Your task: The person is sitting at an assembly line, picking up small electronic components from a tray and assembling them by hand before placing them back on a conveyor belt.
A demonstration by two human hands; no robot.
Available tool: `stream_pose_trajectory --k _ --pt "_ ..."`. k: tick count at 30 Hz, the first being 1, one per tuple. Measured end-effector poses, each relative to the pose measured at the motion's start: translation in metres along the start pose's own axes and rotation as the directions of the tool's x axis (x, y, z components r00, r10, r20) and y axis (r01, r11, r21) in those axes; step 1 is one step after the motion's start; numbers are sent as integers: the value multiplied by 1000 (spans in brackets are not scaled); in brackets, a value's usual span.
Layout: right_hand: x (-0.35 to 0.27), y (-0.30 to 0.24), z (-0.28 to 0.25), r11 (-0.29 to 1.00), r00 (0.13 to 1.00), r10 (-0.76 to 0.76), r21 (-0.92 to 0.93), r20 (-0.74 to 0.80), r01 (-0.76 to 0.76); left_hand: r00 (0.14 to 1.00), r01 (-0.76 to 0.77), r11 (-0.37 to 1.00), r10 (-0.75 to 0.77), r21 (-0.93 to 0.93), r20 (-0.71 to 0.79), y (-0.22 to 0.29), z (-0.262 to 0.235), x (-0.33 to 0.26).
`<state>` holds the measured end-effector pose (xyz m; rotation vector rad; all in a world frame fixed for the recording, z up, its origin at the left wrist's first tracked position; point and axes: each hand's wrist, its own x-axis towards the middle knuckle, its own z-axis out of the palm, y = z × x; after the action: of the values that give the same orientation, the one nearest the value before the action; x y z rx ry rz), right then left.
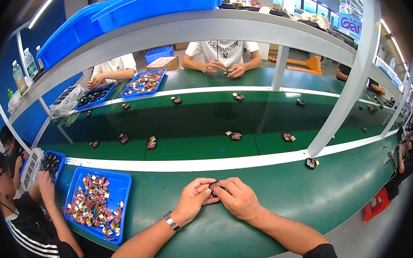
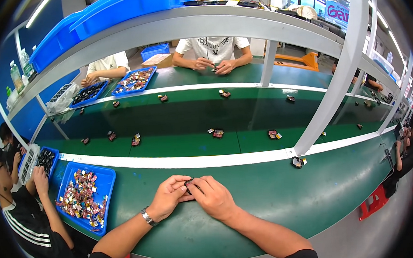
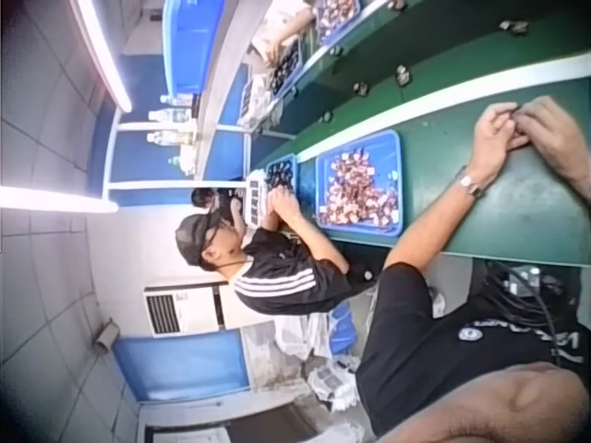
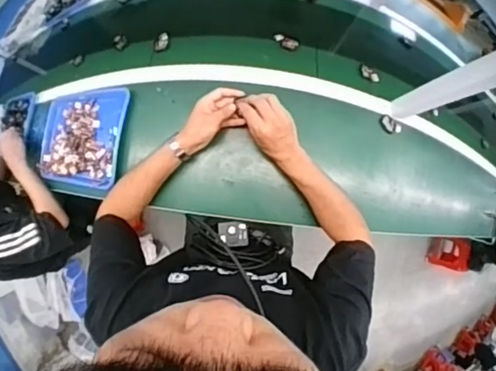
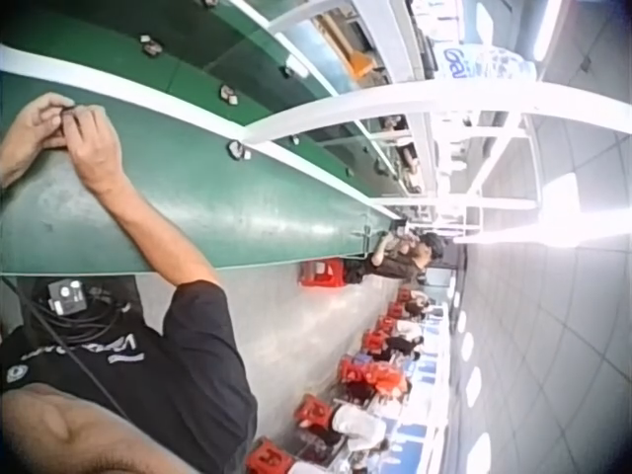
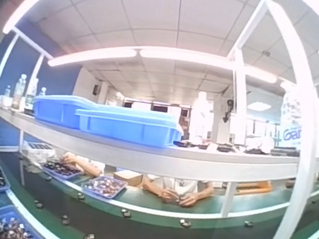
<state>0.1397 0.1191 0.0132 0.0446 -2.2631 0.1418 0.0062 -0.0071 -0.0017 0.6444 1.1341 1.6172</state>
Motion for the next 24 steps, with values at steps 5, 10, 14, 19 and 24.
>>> stream_pose_trajectory --k 5,10,14,19,24 --pt "-2 -2 1 998 998 53 32 46 -54 1000 1 1000 -1 15 -17 0 1 -1" --pt "-3 1 3 995 997 78 59 2 -78 1000 -6 1000 6 13 -5 -1 2 0" --pt "-2 6 3 1000 1000 12 -22 -14 -12 1000 -20 1000 20 20 -15 -1 5 1" --pt "4 -10 6 987 990 137 88 8 -138 996 -36 998 39 42 -80 -3 -5 0" --pt "8 5 17 963 981 192 196 -15 -186 998 -56 998 54 -38 -40 -2 -7 3"
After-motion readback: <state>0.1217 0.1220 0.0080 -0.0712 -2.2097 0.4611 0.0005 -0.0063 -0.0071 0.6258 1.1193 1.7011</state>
